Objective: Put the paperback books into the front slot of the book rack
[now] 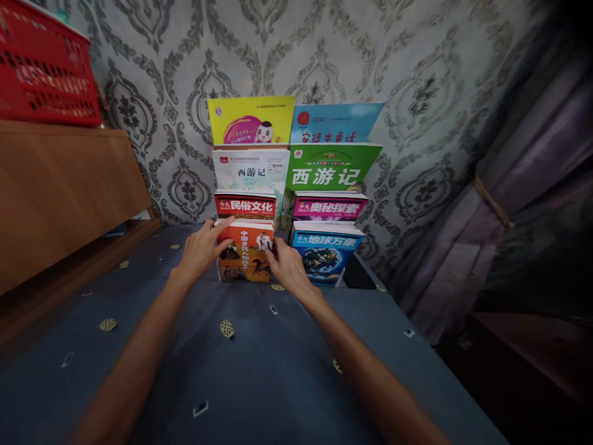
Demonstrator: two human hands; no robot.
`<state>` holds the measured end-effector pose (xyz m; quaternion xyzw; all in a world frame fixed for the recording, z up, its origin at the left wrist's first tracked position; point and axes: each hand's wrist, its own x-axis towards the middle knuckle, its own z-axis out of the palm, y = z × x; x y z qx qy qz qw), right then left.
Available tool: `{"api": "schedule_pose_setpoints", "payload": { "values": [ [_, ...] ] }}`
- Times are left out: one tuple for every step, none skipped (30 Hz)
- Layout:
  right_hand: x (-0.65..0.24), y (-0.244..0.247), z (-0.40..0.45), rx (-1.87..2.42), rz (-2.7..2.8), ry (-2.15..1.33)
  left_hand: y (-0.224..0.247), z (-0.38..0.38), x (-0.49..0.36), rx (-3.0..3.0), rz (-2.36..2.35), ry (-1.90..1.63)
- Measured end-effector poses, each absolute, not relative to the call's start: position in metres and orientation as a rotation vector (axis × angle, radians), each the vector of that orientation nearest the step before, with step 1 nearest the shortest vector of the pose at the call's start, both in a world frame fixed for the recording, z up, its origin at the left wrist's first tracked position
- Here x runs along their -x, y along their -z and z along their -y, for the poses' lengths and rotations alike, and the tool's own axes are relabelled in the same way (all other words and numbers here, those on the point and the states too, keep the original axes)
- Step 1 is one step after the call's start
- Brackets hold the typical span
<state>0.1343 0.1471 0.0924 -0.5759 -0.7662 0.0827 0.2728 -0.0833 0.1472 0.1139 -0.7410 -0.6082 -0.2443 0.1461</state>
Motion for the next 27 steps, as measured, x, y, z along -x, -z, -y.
{"api": "schedule_pose_setpoints", "payload": {
  "values": [
    [-0.134, -0.092, -0.146, 1.516, 2.043, -0.223, -0.114, -0.147, 0.083, 2.131, 1.756, 0.705],
    [-0.133, -0.091, -0.146, 1.47, 2.015, -0.214, -0.114, -0.146, 0.082, 2.126, 1.764, 0.712],
    [-0.132, -0.091, -0.144, 1.416, 1.982, -0.194, -0.113, -0.146, 0.082, 2.121, 1.771, 0.724],
    [-0.13, -0.09, -0.143, 1.36, 1.948, -0.165, -0.113, -0.145, 0.081, 2.116, 1.775, 0.738],
    [-0.129, -0.09, -0.142, 1.31, 1.921, -0.13, -0.112, -0.145, 0.08, 2.11, 1.777, 0.754],
    [-0.127, -0.09, -0.141, 1.274, 1.907, -0.097, -0.11, -0.145, 0.08, 2.104, 1.776, 0.77],
    [-0.126, -0.09, -0.141, 1.257, 1.907, -0.069, -0.109, -0.146, 0.079, 2.102, 1.771, 0.787],
    [-0.124, -0.09, -0.141, 1.256, 1.917, -0.049, -0.106, -0.146, 0.08, 2.105, 1.762, 0.81],
    [-0.123, -0.09, -0.141, 1.269, 1.929, -0.035, -0.103, -0.148, 0.08, 2.113, 1.747, 0.847],
    [-0.122, -0.09, -0.142, 1.287, 1.939, -0.027, -0.1, -0.149, 0.081, 2.124, 1.726, 0.905],
    [-0.122, -0.09, -0.143, 1.304, 1.942, -0.02, -0.097, -0.152, 0.083, 2.134, 1.703, 0.988],
    [-0.121, -0.09, -0.144, 1.316, 1.938, -0.014, -0.093, -0.154, 0.084, 2.139, 1.684, 1.091],
    [-0.12, -0.09, -0.145, 1.323, 1.932, -0.008, -0.089, -0.157, 0.085, 2.136, 1.675, 1.207],
    [-0.12, -0.09, -0.146, 1.326, 1.928, -0.002, -0.086, -0.159, 0.087, 2.127, 1.676, 1.318],
    [-0.119, -0.09, -0.147, 1.325, 1.929, 0.003, -0.083, -0.161, 0.088, 2.116, 1.684, 1.406],
    [-0.119, -0.089, -0.148, 1.322, 1.93, 0.007, -0.08, -0.163, 0.088, 2.105, 1.693, 1.46],
    [-0.119, -0.089, -0.149, 1.315, 1.932, 0.011, -0.078, -0.164, 0.088, 2.098, 1.693, 1.48],
    [-0.118, -0.088, -0.15, 1.305, 1.933, 0.014, -0.076, -0.165, 0.088, 2.092, 1.68, 1.477],
    [-0.118, -0.087, -0.151, 1.295, 1.931, 0.017, -0.075, -0.166, 0.088, 2.084, 1.663, 1.462],
    [-0.118, -0.086, -0.152, 1.285, 1.926, 0.021, -0.074, -0.166, 0.087, 2.075, 1.648, 1.446],
    [-0.118, -0.085, -0.153, 1.278, 1.92, 0.026, -0.073, -0.166, 0.086, 2.067, 1.64, 1.435],
    [-0.118, -0.085, -0.154, 1.27, 1.916, 0.03, -0.073, -0.167, 0.085, 2.06, 1.637, 1.432],
    [-0.118, -0.084, -0.154, 1.263, 1.913, 0.032, -0.072, -0.167, 0.085, 2.057, 1.639, 1.433],
    [-0.119, -0.084, -0.155, 1.254, 1.911, 0.033, -0.072, -0.167, 0.084, 2.057, 1.641, 1.434],
    [-0.119, -0.083, -0.155, 1.243, 1.911, 0.031, -0.072, -0.167, 0.084, 2.058, 1.643, 1.435],
    [-0.119, -0.083, -0.156, 1.231, 1.91, 0.027, -0.073, -0.166, 0.084, 2.057, 1.645, 1.437],
    [-0.12, -0.083, -0.156, 1.219, 1.911, 0.023, -0.073, -0.166, 0.084, 2.057, 1.647, 1.439]
  ]
}}
